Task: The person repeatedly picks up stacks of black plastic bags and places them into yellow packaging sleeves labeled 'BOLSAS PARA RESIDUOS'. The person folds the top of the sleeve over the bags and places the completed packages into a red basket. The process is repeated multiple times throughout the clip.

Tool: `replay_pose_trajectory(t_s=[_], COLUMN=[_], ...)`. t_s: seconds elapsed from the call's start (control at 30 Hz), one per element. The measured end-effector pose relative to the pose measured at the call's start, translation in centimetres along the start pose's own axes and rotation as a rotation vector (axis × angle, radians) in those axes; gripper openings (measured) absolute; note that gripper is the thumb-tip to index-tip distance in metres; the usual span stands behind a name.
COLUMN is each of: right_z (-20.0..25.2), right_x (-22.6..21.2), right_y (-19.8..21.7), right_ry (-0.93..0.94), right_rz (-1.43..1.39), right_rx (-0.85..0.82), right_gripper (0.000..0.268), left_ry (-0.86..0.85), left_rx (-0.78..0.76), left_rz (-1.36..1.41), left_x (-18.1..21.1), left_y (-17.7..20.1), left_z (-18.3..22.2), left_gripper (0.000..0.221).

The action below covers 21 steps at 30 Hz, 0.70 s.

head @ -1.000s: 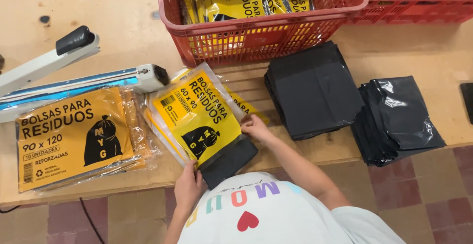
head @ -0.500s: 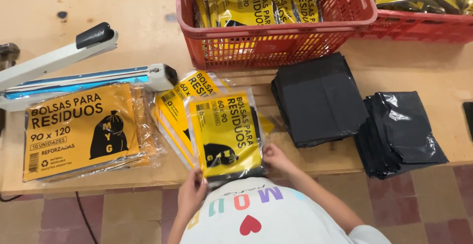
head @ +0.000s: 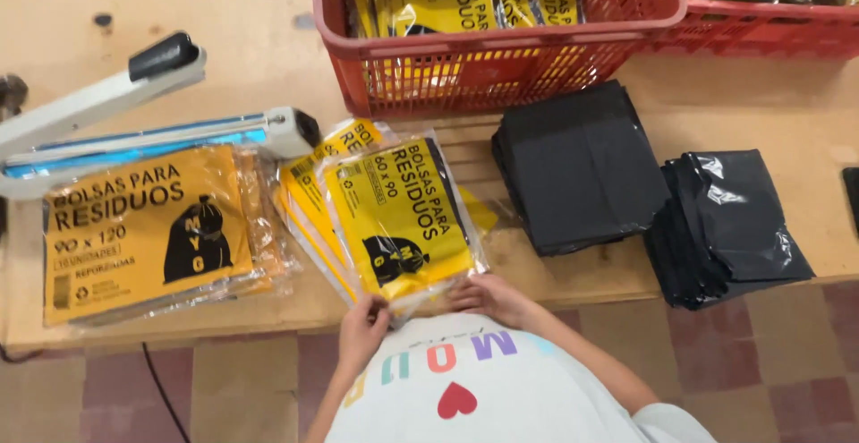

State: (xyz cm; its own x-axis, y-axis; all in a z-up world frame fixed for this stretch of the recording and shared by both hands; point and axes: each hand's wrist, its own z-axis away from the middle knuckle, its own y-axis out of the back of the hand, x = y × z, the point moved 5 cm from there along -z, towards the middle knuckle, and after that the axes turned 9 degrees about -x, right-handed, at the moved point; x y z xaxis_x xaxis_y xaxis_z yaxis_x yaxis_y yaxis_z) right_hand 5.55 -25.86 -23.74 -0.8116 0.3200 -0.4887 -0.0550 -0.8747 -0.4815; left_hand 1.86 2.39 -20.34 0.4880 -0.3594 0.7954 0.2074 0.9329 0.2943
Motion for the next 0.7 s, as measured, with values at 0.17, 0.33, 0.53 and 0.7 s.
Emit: replay_pose_trajectory(t_s=[0.17,0.33,0.53,0.7], right_z=[-1.5,-2.4,1.6,2.2], right_x=[1.2,1.1,-0.9,-1.5], right_y=[-3.8,-5.8,-8.5,-10.2], right_ry=[-0.259,-0.362,-0.357,-0.317], right_rz=[0.262,0.191,0.097,-0.096], right_rx=[-0.367,-0.376,-0.332,-0.304], right_gripper=[0.089,0.105,0.098,0.101], left_ry=[-0.122,-0.265,-0.304,-0.378], left_rx=[-0.137,-0.165,-0.116,-0.117], left_rz=[0.174,0.219,0.507,0.574], left_x=[2.8,7.3,8.4,11.3], left_y=[-2.3,-2.1,-1.7,-1.0], left_z=[-1.2,0.3,0.6,1.4], left_gripper=[0.014,0.011,0.011,0.010])
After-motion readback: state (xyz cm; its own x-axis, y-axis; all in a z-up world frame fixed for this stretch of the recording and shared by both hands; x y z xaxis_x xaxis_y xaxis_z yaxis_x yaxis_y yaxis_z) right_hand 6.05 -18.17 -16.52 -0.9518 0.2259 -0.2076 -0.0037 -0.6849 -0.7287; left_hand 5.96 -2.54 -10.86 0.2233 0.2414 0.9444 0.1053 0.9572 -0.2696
